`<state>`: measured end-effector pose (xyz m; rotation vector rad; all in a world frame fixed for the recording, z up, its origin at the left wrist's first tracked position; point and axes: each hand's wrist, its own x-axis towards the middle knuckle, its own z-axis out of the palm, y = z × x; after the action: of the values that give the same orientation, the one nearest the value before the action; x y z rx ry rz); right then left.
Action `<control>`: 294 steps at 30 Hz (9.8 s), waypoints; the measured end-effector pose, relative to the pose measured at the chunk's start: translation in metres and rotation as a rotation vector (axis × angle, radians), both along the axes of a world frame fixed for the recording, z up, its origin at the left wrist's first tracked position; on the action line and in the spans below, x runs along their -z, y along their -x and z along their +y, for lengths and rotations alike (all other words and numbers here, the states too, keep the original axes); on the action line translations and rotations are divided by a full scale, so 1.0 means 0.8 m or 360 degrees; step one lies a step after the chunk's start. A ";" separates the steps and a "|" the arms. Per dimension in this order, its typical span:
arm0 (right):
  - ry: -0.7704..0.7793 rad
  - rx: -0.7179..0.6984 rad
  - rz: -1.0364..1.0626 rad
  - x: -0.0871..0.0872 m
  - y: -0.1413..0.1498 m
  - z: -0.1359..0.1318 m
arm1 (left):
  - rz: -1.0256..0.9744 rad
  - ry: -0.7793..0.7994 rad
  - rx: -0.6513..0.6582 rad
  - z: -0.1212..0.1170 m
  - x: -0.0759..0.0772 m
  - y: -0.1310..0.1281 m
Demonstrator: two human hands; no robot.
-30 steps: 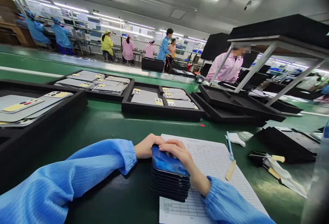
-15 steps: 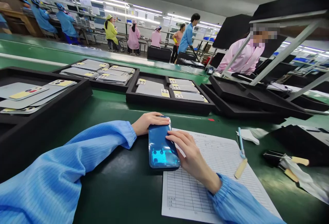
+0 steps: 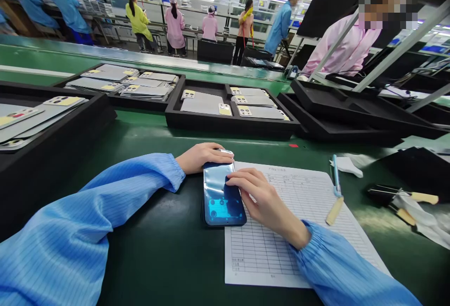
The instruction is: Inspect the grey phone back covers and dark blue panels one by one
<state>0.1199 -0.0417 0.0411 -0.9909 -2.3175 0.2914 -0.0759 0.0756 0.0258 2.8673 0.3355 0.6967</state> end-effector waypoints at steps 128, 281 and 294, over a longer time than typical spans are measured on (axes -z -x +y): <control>-0.0179 0.0643 0.0696 0.030 0.037 -0.119 | 0.0318 -0.0068 -0.0046 -0.001 0.000 -0.004; 0.0634 0.0959 0.1116 0.012 0.050 -0.140 | -0.0145 -0.0799 -0.0193 -0.012 -0.003 -0.003; 0.0466 0.0857 0.1096 0.024 0.054 -0.136 | -0.0141 -0.0806 -0.0180 -0.011 -0.003 -0.002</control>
<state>0.0770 -0.1506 0.0220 -1.3507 -1.3590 0.6393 -0.0742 0.0671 0.0285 3.2907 0.3535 1.0597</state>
